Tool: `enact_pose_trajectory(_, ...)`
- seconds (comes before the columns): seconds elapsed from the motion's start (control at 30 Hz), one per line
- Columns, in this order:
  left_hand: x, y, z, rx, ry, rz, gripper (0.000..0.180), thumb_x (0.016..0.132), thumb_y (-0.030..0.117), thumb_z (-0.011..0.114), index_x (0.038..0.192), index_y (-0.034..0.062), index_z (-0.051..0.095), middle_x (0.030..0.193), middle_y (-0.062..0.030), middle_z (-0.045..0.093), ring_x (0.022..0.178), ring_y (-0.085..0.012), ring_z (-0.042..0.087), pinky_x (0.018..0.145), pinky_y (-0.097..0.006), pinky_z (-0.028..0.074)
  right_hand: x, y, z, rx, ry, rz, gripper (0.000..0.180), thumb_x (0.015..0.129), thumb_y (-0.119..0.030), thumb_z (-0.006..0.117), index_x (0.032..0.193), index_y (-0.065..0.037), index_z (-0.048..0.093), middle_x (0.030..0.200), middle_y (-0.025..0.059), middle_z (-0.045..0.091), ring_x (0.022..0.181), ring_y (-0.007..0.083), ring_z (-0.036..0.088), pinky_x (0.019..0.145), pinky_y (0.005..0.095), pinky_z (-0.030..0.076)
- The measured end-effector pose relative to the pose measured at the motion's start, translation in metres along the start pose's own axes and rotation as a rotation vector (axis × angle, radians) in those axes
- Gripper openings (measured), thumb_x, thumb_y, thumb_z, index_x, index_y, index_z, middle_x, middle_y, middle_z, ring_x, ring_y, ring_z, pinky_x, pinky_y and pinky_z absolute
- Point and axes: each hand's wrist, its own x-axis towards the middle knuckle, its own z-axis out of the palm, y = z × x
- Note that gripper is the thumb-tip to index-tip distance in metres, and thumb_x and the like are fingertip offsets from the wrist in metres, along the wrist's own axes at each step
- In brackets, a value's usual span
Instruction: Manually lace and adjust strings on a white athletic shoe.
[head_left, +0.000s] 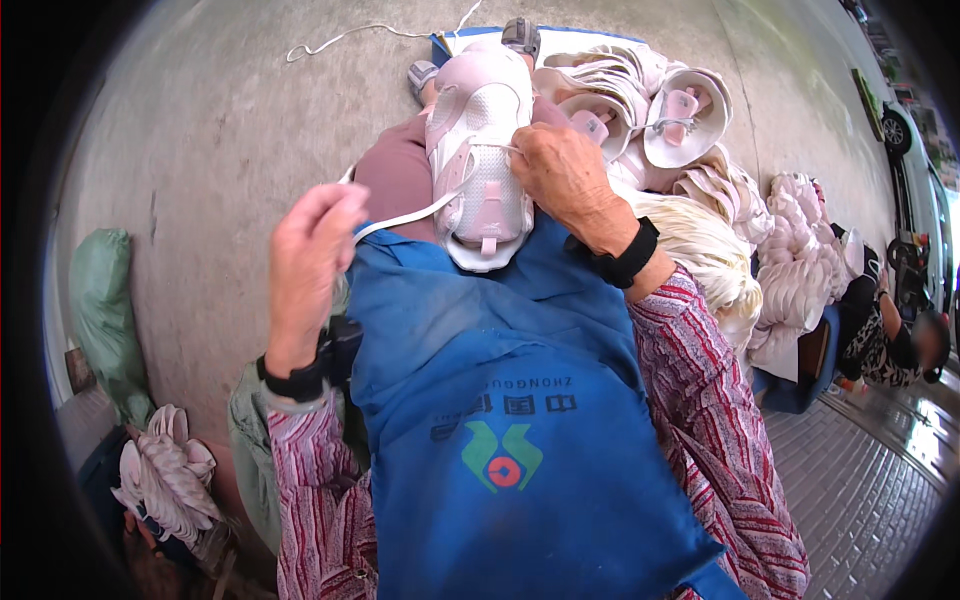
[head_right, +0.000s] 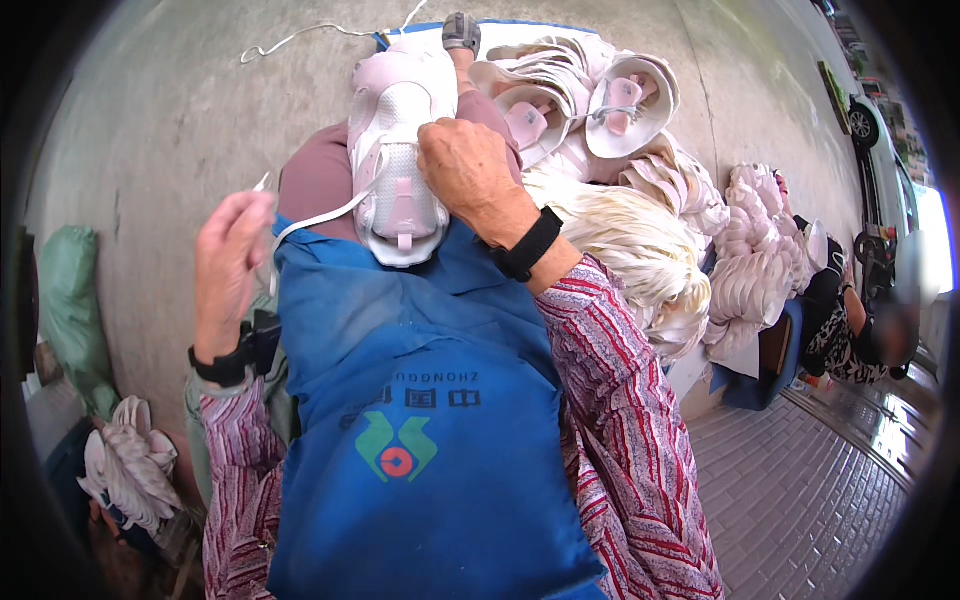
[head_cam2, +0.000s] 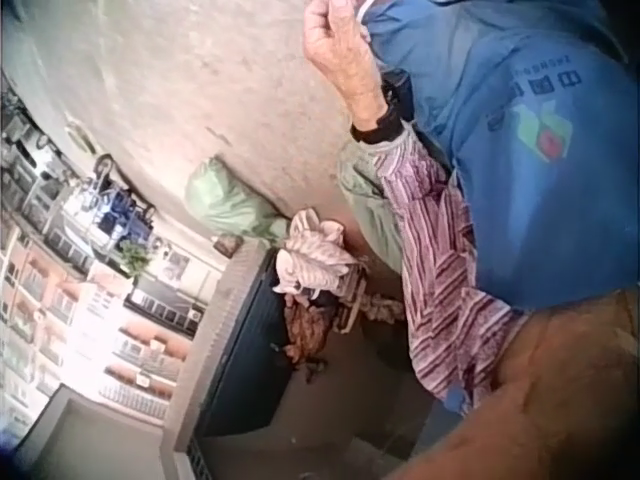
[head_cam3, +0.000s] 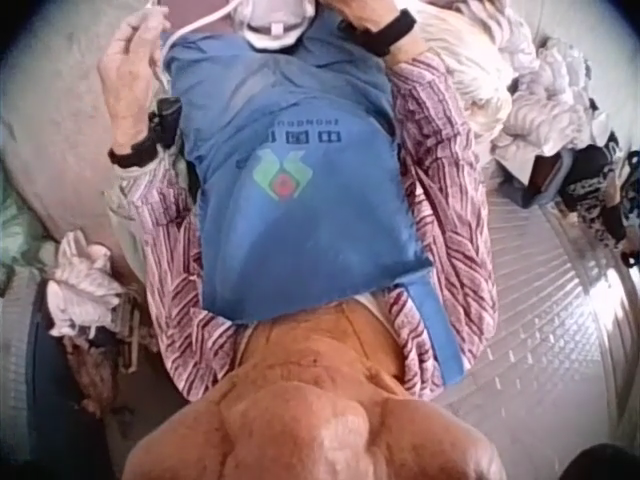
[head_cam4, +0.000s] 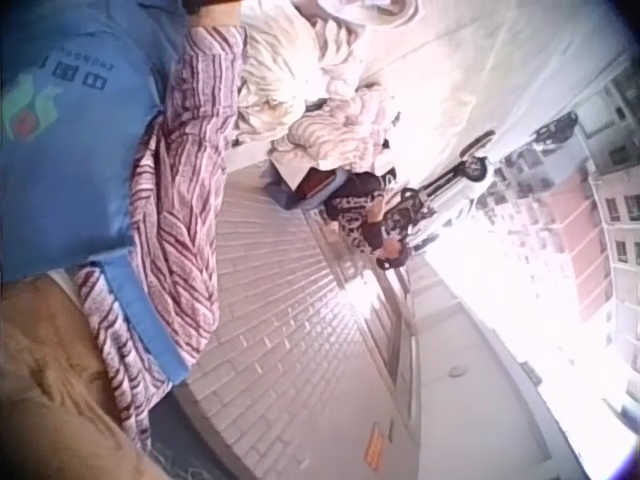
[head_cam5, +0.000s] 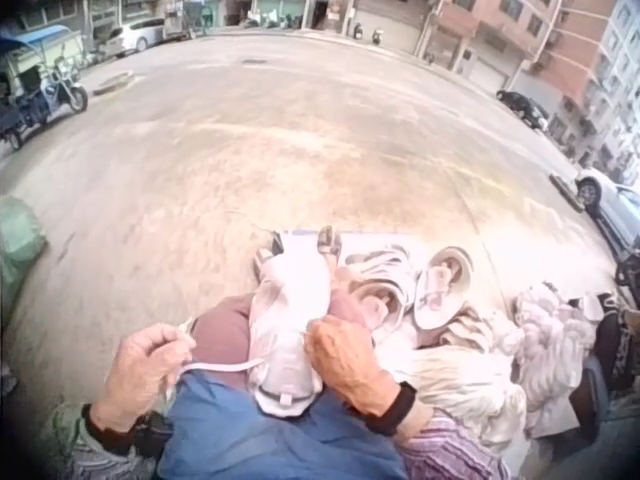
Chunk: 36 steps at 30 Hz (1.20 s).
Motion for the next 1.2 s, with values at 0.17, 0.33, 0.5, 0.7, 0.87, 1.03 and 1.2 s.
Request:
enact_pose_trajectory(0.17, 0.038, -0.014, 0.033, 0.308, -0.087, 0.103, 0.017, 0.089, 0.016, 0.060, 0.094, 0.0002, 0.064, 0.077, -0.0010, 0.060, 0.061, -0.0055, 0.050, 0.055, -0.022, 0.041, 0.006, 0.004, -0.006, 0.032, -0.032, -0.052, 0.015, 0.078, -0.015, 0.058, 0.076, -0.001, 0.063, 0.075, 0.0163, 0.063, 0.071, 0.0361, 0.063, 0.065, 0.0449, 0.050)
enact_pose_trajectory(0.33, 0.057, -0.038, 0.044, 0.565, -0.105, 0.194, 0.016, 0.086, 0.015, 0.062, 0.090, 0.0002, 0.064, 0.072, -0.0050, 0.063, 0.067, -0.0106, 0.056, 0.063, -0.026, 0.047, 0.009, 0.008, -0.008, -0.020, -0.053, -0.104, 0.013, 0.076, -0.014, 0.061, 0.072, -0.003, 0.063, 0.072, 0.0162, 0.064, 0.070, 0.0339, 0.065, 0.061, 0.0438, 0.052)
enact_pose_trajectory(0.5, 0.057, -0.038, 0.043, 0.473, -0.113, 0.108, 0.016, 0.086, 0.016, 0.062, 0.089, 0.0003, 0.064, 0.072, -0.0043, 0.063, 0.067, -0.0094, 0.056, 0.062, -0.026, 0.047, 0.011, 0.009, -0.010, 0.039, -0.060, -0.110, 0.012, 0.076, -0.014, 0.060, 0.073, -0.002, 0.064, 0.074, 0.0160, 0.065, 0.072, 0.0327, 0.066, 0.062, 0.0426, 0.052)
enact_pose_trajectory(0.7, 0.054, -0.032, 0.040, 0.384, -0.109, -0.021, 0.016, 0.087, 0.017, 0.062, 0.088, 0.0010, 0.064, 0.068, 0.0010, 0.058, 0.058, -0.0059, 0.051, 0.051, -0.023, 0.042, 0.007, 0.011, -0.007, 0.067, -0.066, -0.071, 0.014, 0.078, -0.014, 0.057, 0.081, -0.003, 0.066, 0.079, 0.0137, 0.064, 0.073, 0.0332, 0.063, 0.065, 0.0432, 0.050)
enact_pose_trajectory(0.87, 0.056, -0.033, 0.037, 0.316, -0.162, -0.016, 0.016, 0.089, 0.019, 0.061, 0.090, 0.0026, 0.063, 0.066, 0.0028, 0.054, 0.051, -0.0028, 0.047, 0.045, -0.019, 0.038, 0.010, 0.007, -0.014, 0.033, -0.125, -0.088, 0.017, 0.078, -0.014, 0.058, 0.085, -0.003, 0.068, 0.082, 0.0139, 0.065, 0.075, 0.0334, 0.064, 0.066, 0.0429, 0.051)
enact_pose_trajectory(1.03, 0.059, -0.033, 0.036, 0.263, -0.183, -0.034, 0.017, 0.090, 0.020, 0.061, 0.092, 0.0026, 0.063, 0.067, 0.0033, 0.054, 0.050, -0.0020, 0.047, 0.044, -0.018, 0.038, 0.015, 0.006, -0.019, -0.024, -0.152, -0.125, 0.014, 0.079, -0.014, 0.059, 0.083, -0.004, 0.067, 0.079, 0.0140, 0.064, 0.073, 0.0340, 0.064, 0.065, 0.0435, 0.051)
enact_pose_trajectory(1.2, 0.061, -0.035, 0.034, 0.232, -0.192, -0.030, 0.017, 0.090, 0.020, 0.061, 0.092, 0.0027, 0.063, 0.068, 0.0037, 0.055, 0.050, -0.0017, 0.047, 0.044, -0.018, 0.038, 0.020, 0.000, -0.021, -0.080, -0.182, -0.130, 0.012, 0.079, -0.014, 0.058, 0.082, -0.004, 0.065, 0.078, 0.0137, 0.063, 0.072, 0.0342, 0.063, 0.064, 0.0436, 0.050)
